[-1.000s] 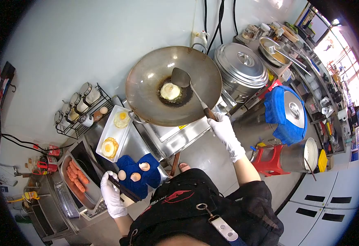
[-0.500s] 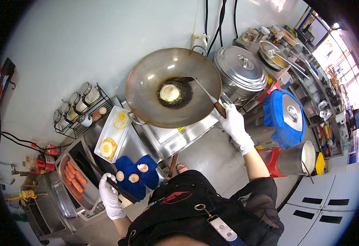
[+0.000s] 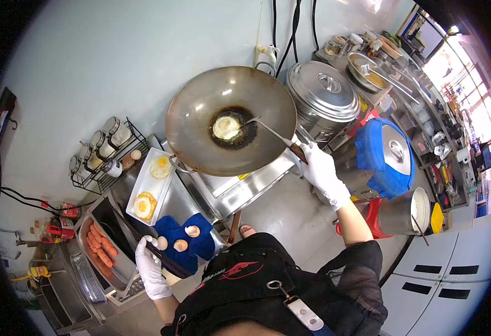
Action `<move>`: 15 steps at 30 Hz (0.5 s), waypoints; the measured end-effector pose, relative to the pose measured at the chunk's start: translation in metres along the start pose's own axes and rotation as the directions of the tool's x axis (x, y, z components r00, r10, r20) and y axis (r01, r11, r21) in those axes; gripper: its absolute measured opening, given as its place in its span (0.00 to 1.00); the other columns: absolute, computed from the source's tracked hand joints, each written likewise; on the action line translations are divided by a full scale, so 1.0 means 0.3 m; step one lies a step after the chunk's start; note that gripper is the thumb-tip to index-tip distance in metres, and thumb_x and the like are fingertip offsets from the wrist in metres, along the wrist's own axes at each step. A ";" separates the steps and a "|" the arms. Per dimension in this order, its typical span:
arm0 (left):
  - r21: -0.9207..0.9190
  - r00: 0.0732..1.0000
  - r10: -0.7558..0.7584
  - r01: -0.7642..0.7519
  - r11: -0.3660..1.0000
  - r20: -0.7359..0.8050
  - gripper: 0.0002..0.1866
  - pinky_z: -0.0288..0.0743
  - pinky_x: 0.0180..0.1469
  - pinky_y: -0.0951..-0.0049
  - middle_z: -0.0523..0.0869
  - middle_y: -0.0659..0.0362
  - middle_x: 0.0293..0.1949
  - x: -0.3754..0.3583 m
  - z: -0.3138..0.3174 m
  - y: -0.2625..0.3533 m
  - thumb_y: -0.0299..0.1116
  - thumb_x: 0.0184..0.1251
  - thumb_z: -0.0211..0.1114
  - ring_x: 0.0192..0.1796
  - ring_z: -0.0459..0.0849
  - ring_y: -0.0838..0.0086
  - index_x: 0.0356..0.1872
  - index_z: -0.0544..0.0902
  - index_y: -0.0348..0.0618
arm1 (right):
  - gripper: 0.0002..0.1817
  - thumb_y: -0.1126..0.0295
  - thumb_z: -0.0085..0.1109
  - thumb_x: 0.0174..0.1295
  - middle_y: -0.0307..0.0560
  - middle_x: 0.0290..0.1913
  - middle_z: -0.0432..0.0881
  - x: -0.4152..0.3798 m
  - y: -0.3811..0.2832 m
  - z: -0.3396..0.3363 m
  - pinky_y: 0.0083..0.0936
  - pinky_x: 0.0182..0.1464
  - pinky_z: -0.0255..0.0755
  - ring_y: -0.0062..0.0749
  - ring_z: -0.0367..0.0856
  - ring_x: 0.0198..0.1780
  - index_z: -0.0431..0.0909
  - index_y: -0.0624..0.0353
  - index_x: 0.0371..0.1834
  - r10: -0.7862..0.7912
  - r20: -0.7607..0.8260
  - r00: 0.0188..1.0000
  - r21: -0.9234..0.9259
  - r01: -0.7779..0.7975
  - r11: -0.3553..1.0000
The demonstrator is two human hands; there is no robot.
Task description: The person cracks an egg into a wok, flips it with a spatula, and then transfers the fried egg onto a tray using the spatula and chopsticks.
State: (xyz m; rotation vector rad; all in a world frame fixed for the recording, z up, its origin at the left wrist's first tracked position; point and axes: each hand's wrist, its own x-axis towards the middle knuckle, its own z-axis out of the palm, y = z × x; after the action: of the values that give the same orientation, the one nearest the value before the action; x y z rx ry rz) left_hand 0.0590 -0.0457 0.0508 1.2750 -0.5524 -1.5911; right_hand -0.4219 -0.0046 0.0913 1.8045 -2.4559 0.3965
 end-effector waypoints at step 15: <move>0.015 0.999 -0.018 0.019 1.000 -0.026 0.10 0.50 0.13 0.86 0.76 0.66 0.24 -0.029 -0.031 -0.004 0.42 0.69 0.51 0.20 0.67 0.87 0.32 0.75 0.50 | 0.17 0.73 0.57 0.49 0.51 0.36 0.76 0.141 0.029 -0.012 0.37 0.34 0.74 0.44 0.80 0.37 0.73 0.61 0.45 -0.251 0.086 0.964 -0.171 0.263 0.950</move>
State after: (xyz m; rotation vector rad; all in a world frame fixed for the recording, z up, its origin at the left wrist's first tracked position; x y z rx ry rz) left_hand 0.0668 -0.0354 0.0507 1.3135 -0.5388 -1.5861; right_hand -0.4436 -0.0405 0.1021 2.0476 -2.1685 0.0951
